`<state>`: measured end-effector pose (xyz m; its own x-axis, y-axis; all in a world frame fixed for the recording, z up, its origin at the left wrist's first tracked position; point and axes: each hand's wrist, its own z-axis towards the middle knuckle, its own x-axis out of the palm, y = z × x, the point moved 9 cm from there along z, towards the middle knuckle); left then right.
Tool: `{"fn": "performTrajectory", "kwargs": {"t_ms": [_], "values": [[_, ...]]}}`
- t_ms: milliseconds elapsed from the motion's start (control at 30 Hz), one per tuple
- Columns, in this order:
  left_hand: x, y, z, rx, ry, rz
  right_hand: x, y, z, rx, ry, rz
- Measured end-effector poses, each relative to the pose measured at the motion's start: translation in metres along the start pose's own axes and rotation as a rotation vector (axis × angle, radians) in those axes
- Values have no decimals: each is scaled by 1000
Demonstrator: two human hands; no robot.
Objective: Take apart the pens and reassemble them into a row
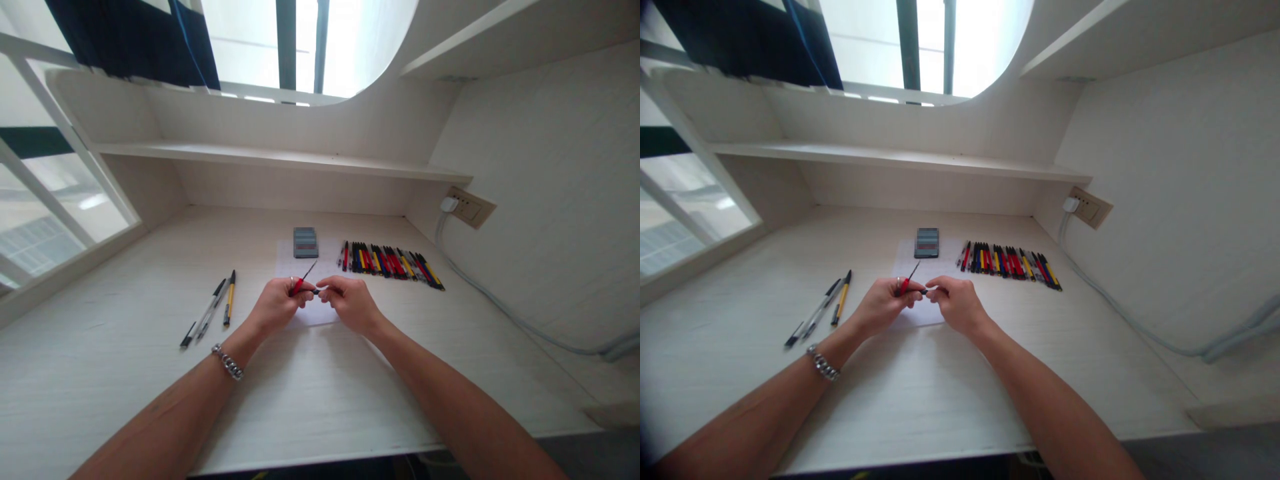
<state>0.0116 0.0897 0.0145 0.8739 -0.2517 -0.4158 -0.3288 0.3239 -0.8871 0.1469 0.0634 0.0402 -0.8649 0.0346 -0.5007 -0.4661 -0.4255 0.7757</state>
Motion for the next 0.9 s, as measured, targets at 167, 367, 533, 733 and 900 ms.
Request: {"fn": "performTrajectory", "kwargs": {"t_ms": [167,367,533,733,900], "values": [[4,-3,-1,-3,8,-16,4,0,-1,23,15,39],[7,-14,-3,24,40,-16,9,-6,-1,86,71,184],[7,-15,-2,21,36,11,16,-14,1,149,102,264],[3,-15,2,47,23,126,17,-29,9,194,97,261],[-11,-23,3,61,-34,411,-21,-43,15,186,-53,177]]}}
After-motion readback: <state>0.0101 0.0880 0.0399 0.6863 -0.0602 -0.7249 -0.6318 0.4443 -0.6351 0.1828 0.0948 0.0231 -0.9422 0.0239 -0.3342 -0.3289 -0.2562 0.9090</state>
